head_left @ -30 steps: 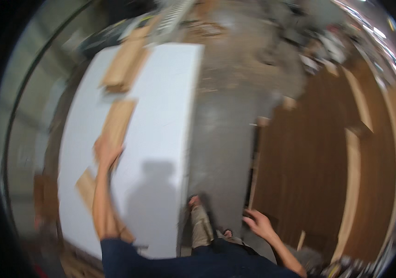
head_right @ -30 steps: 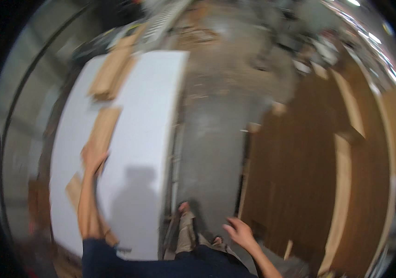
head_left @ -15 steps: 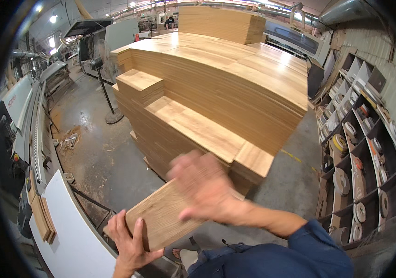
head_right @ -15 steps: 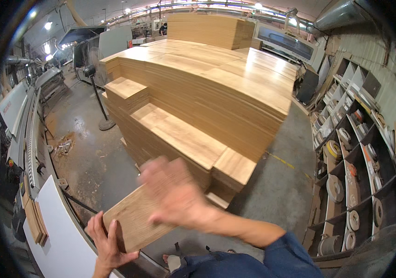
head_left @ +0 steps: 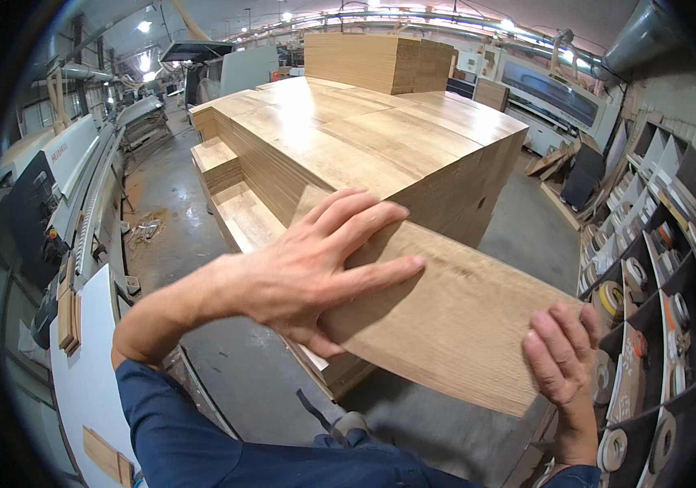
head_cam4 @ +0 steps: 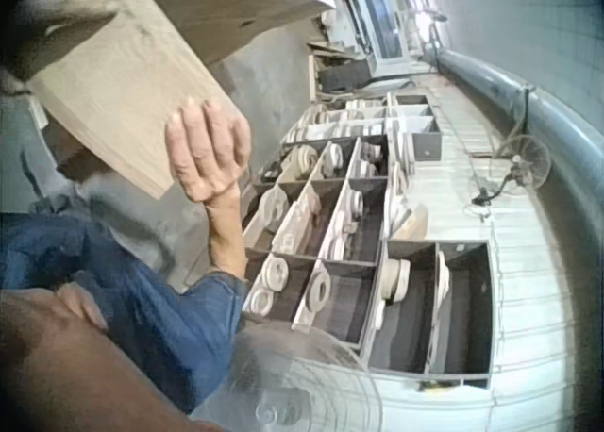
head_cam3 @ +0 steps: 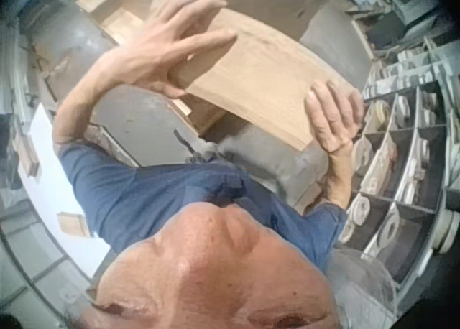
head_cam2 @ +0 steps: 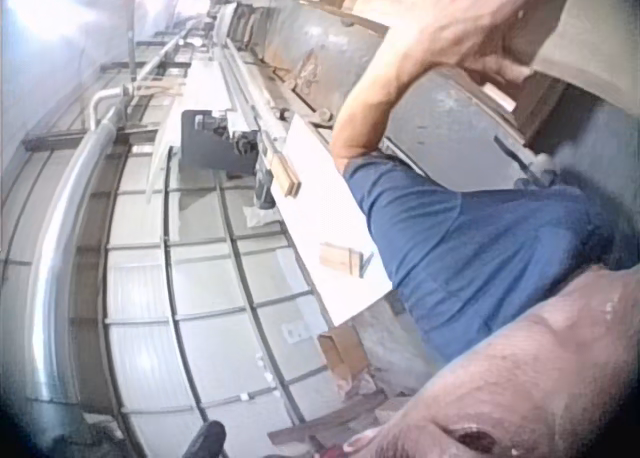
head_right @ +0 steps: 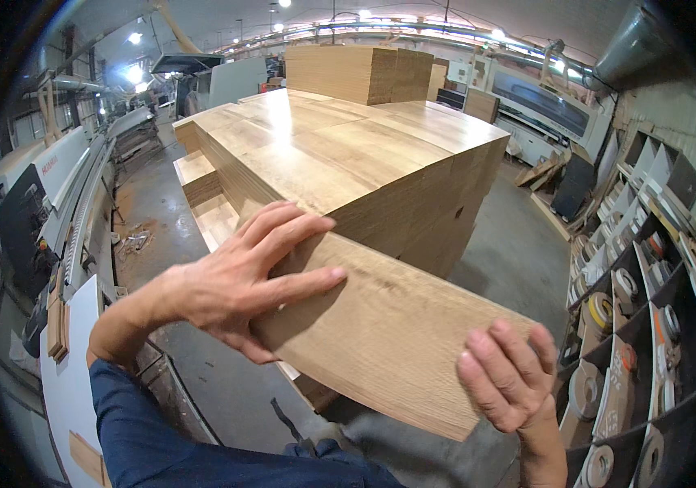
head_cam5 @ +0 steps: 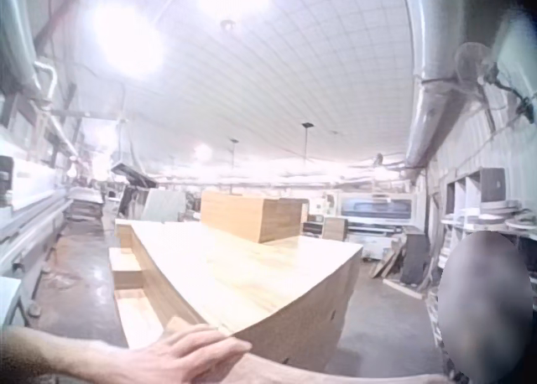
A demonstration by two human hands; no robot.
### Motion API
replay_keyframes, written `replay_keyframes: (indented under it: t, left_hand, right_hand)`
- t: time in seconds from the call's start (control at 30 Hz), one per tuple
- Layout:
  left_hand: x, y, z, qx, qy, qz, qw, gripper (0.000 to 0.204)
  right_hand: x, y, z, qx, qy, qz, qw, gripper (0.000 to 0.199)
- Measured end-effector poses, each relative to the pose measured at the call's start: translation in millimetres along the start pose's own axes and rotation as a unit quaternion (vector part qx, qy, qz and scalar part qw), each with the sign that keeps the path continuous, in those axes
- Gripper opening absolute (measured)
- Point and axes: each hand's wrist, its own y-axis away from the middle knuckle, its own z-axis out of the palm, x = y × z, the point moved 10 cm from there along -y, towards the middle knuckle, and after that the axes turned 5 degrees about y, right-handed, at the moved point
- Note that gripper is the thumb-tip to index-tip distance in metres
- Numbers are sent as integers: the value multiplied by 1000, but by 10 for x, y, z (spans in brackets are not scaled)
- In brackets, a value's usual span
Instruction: The person stacks wood panels by picking them up from a table and placing them onto a larger stack.
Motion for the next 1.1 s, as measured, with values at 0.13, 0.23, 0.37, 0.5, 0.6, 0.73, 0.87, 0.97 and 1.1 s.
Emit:
replay_keyframes:
  t: [0.13, 0.23, 0.37, 0.5, 0.6, 0.73, 0.87, 0.97, 1.1]
  left_hand:
    - [-270, -645, 31, 42, -40, 20, 998, 114]
    - [-618, -790, -22, 134, -104, -75, 983, 88]
    - [-1108, -823, -39, 167, -150, -175, 959, 80]
    - [-1512, -700, -14, 169, -140, -298, 929, 75]
    - [-1748, -924, 50, 105, -159, -325, 926, 66]
    - [-2015, -1087, 264, 25, -98, -398, 912, 66]
    - [-2130, -1000, 353, 51, -37, -514, 855, 67]
    - [-2184, -856, 397, 106, -17, -590, 801, 65]
    - [-2180, -660, 380, 164, -48, -686, 708, 71]
  right_hand:
    - [659, 60, 24, 24, 41, 13, 999, 29]
    - [1320, -15, 298, 34, 45, -4, 998, 28]
    - [2576, -169, 692, 118, 89, 4, 989, 24]
    - [3762, -805, 1432, 203, 79, 6, 976, 24]
    - [4410, -1419, 1996, 259, 121, 30, 958, 24]
    - [4926, -2275, 2990, 278, 117, -2, 954, 25]
    - [5268, -3050, 4052, 140, 66, 92, 984, 7]
    - [5193, -3325, 4545, 159, 27, 61, 985, 13]
    - [5281, -3712, 5295, 113, 4, 39, 993, 12]
